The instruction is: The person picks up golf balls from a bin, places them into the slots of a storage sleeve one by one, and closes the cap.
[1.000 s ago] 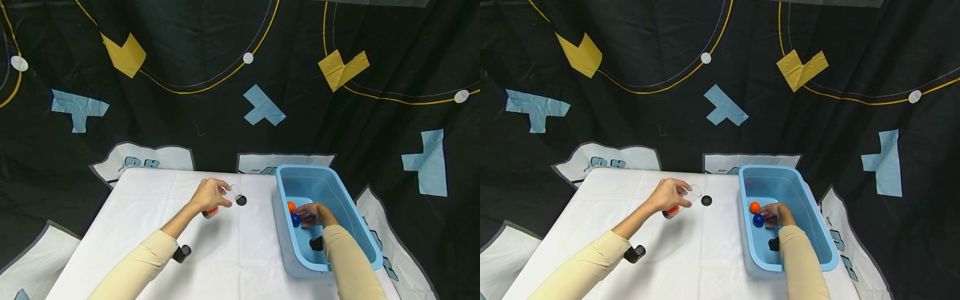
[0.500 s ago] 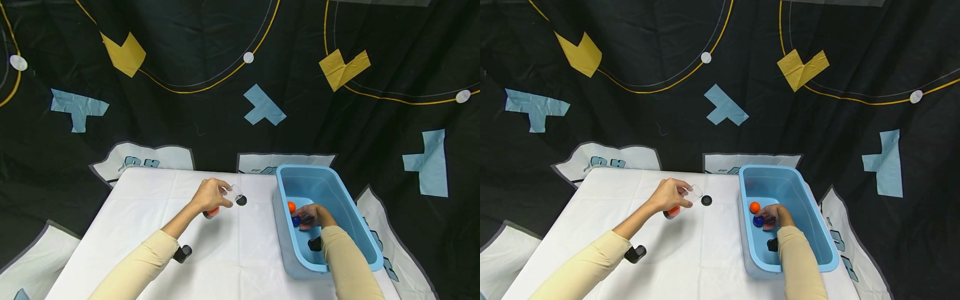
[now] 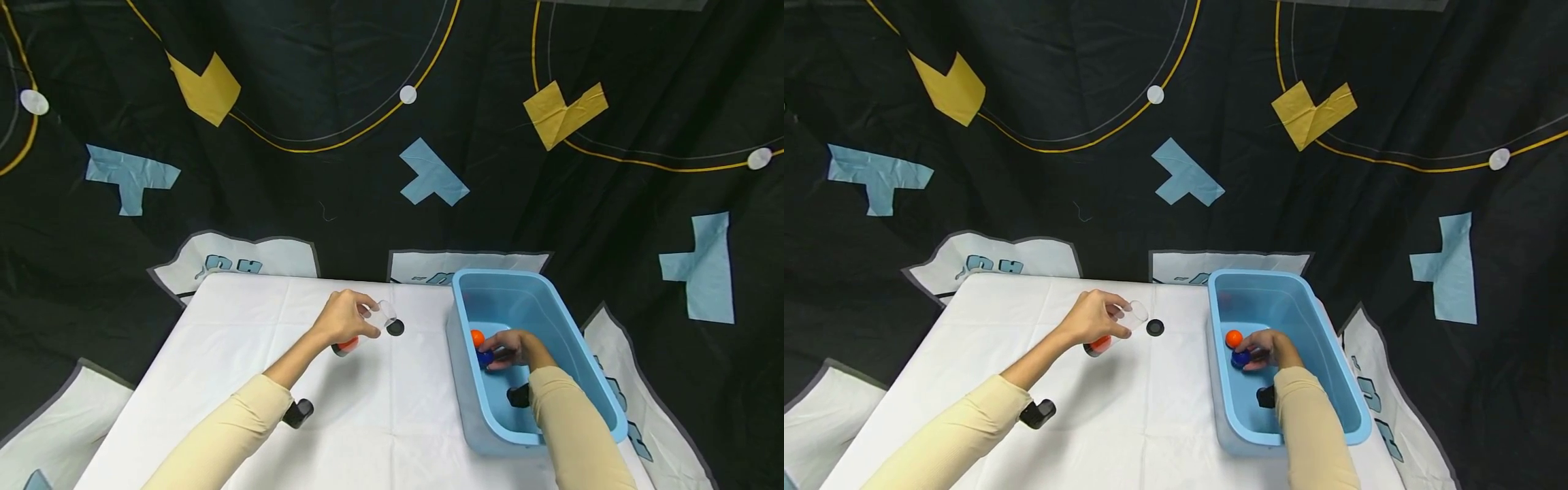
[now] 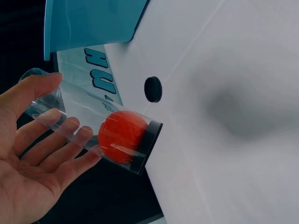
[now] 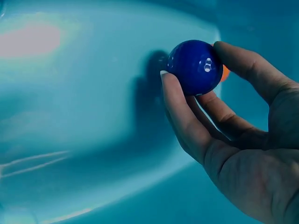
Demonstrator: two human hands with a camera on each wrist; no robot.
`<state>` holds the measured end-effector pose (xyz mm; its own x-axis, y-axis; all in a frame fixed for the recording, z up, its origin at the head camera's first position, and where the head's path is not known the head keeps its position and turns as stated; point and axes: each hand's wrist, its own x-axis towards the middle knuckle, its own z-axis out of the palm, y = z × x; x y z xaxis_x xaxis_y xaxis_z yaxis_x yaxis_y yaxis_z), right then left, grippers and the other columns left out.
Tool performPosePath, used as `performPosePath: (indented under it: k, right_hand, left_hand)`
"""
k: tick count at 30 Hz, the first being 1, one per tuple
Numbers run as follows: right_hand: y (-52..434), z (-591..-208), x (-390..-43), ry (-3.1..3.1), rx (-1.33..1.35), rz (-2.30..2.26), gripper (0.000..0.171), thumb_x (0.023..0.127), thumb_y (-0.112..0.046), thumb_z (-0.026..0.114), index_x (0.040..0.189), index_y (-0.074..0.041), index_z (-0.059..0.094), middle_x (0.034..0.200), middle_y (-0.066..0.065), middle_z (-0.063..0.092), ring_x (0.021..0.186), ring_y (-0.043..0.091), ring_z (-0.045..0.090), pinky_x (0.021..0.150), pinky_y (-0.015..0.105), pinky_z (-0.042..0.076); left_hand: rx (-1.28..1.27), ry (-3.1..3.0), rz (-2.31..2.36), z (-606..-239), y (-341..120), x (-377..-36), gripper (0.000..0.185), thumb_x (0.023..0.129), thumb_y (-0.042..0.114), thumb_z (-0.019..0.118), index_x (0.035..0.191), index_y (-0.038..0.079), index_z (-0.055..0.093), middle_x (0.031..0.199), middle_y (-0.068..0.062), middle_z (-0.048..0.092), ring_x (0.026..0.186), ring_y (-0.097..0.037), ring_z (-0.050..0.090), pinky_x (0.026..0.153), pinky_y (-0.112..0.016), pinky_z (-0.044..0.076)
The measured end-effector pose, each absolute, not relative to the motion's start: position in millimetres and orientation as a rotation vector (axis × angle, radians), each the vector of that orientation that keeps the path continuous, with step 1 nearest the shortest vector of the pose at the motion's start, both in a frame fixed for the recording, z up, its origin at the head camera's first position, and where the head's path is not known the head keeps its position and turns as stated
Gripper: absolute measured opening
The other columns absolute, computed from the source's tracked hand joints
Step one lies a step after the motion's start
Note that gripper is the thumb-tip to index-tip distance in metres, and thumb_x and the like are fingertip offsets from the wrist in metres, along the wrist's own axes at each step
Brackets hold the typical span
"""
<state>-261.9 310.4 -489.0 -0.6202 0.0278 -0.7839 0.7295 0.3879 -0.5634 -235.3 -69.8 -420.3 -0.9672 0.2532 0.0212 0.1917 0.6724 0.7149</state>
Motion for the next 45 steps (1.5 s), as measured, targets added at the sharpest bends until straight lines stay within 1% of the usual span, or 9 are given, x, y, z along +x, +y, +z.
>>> performPosePath:
  k: [5,12,15,20,26,29,33,41,45]
  right_hand:
    - [311,-468,-266,1.967,0.581,-1.264,0.052,0.096,-0.014,0.066,0.136,0.01,0.043,0.118,0.027,0.06,0.087,0.026,0.076,0.096,0.034,0.055]
    - [308,-437,-269,2.034,0.46,-1.246,0.054,0.098,-0.015,0.063,0.139,0.011,0.041,0.119,0.028,0.063,0.085,0.024,0.076,0.088,0.032,0.059]
    - [307,-426,-271,2.056,0.428,-1.261,0.054,0.099,-0.016,0.063,0.14,0.012,0.041,0.12,0.028,0.062,0.087,0.025,0.076,0.089,0.033,0.059]
    - [307,-405,-271,2.109,0.348,-1.283,0.063,0.098,-0.017,0.064,0.145,0.013,0.034,0.131,0.032,0.055,0.095,0.029,0.075,0.092,0.037,0.058]
    - [300,-375,-273,2.154,0.257,-1.241,0.068,0.1,-0.023,0.063,0.148,0.011,0.032,0.146,0.034,0.043,0.095,0.024,0.075,0.086,0.031,0.06]
    - [293,-364,-275,2.191,0.219,-1.201,0.061,0.1,-0.026,0.063,0.144,0.011,0.041,0.143,0.031,0.048,0.097,0.023,0.074,0.086,0.03,0.06]
    - [278,-351,-276,2.24,0.15,-1.171,0.05,0.101,-0.025,0.062,0.135,0.01,0.052,0.13,0.025,0.058,0.098,0.023,0.073,0.088,0.032,0.059]
    - [237,-345,-274,2.266,0.076,-1.164,0.044,0.097,-0.022,0.069,0.127,0.008,0.059,0.124,0.025,0.065,0.105,0.033,0.072,0.088,0.037,0.06]
    - [213,-344,-272,2.272,0.048,-1.168,0.04,0.094,-0.022,0.073,0.121,0.006,0.063,0.122,0.024,0.067,0.102,0.032,0.073,0.093,0.041,0.058]
  left_hand:
    - [0.373,2.796,1.188,-421,-70,-234,0.038,0.066,0.017,0.091,0.102,0.013,0.079,0.098,-0.011,0.078,0.091,-0.019,0.071,0.082,-0.036,0.057]
    - [0.39,2.8,1.179,-422,-67,-235,0.038,0.065,0.018,0.092,0.101,0.014,0.08,0.092,-0.006,0.078,0.09,-0.018,0.07,0.082,-0.035,0.056]
    - [0.401,2.805,1.169,-422,-66,-236,0.038,0.065,0.018,0.092,0.101,0.013,0.08,0.093,-0.007,0.078,0.091,-0.019,0.07,0.082,-0.036,0.056]
    - [0.392,2.792,1.162,-421,-65,-237,0.039,0.066,0.019,0.092,0.103,0.013,0.08,0.098,-0.011,0.078,0.094,-0.021,0.07,0.084,-0.037,0.056]
    - [0.382,2.796,1.149,-420,-64,-235,0.04,0.066,0.019,0.092,0.104,0.013,0.08,0.098,-0.01,0.078,0.095,-0.022,0.07,0.084,-0.037,0.057]
    - [0.387,2.798,1.142,-420,-64,-234,0.041,0.066,0.019,0.092,0.105,0.013,0.079,0.097,-0.01,0.078,0.094,-0.022,0.071,0.083,-0.037,0.057]
    - [0.386,2.793,1.145,-420,-64,-234,0.04,0.066,0.018,0.092,0.104,0.013,0.08,0.097,-0.009,0.078,0.093,-0.021,0.071,0.083,-0.037,0.057]
    - [0.427,2.781,1.148,-419,-60,-232,0.04,0.066,0.018,0.092,0.104,0.012,0.079,0.096,-0.009,0.078,0.093,-0.021,0.072,0.084,-0.037,0.057]
    - [0.455,2.786,1.147,-418,-57,-233,0.04,0.065,0.019,0.093,0.103,0.013,0.08,0.095,-0.009,0.078,0.094,-0.022,0.072,0.085,-0.038,0.057]
